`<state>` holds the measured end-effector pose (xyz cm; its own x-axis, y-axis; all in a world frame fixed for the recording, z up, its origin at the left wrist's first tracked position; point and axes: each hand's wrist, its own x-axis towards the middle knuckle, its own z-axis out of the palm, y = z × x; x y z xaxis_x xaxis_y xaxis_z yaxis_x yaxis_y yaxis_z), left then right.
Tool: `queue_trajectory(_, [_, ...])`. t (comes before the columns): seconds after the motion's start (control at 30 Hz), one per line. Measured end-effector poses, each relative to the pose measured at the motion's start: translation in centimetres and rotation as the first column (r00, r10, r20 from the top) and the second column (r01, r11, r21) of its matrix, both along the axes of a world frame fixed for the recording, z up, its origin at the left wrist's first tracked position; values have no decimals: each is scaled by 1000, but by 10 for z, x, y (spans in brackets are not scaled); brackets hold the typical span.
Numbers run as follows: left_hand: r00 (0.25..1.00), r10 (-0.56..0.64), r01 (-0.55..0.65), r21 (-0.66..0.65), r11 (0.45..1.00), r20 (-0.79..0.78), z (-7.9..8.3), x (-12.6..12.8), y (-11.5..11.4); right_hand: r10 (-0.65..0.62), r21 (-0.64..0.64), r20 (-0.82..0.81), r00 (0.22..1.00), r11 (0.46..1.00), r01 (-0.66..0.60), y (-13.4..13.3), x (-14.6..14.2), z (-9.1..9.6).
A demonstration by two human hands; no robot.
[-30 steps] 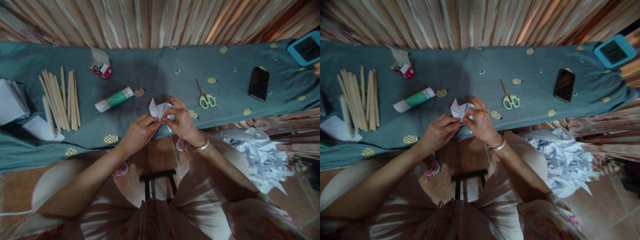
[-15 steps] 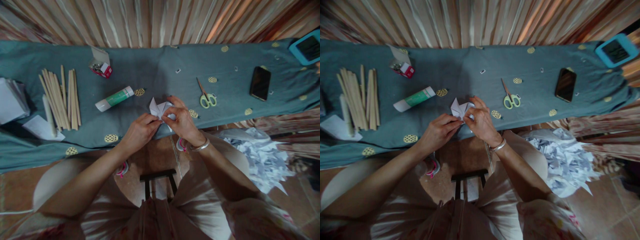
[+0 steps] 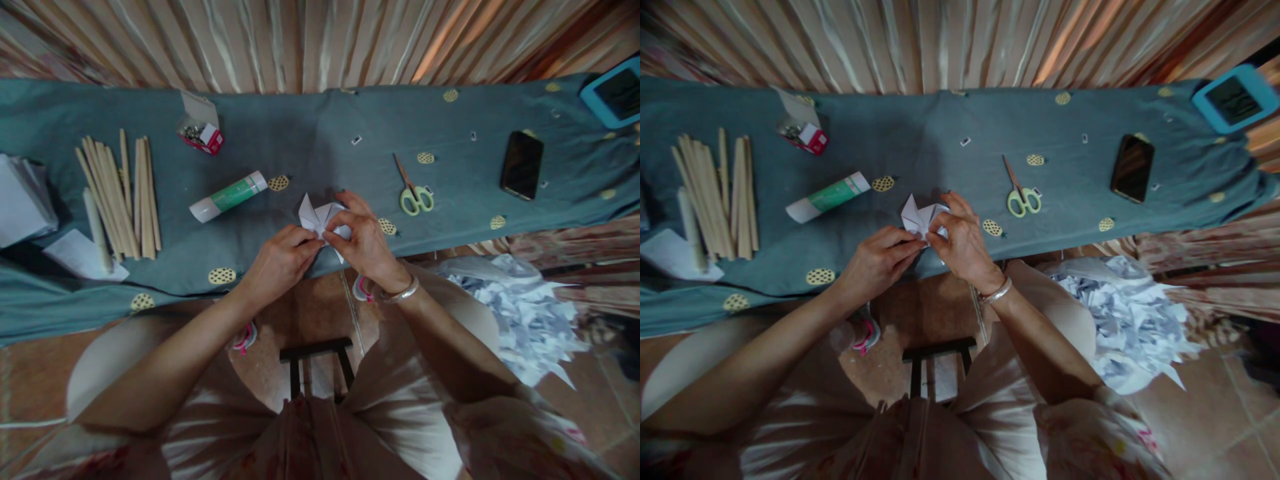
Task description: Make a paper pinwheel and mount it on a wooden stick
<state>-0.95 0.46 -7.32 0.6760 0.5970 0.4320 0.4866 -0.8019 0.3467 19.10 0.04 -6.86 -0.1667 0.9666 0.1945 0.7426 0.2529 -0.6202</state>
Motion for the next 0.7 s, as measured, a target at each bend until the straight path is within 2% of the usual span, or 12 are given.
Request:
queue_trajectory(0.33, [1000, -23, 23, -3, 1000, 7, 2, -1, 0, 21, -10, 13, 1000, 1000, -21, -2, 0, 2])
queue_trajectory(0.7, [1000, -25, 24, 21, 999, 12, 2, -1, 0, 30, 58, 31, 999, 998, -32, -5, -1, 0])
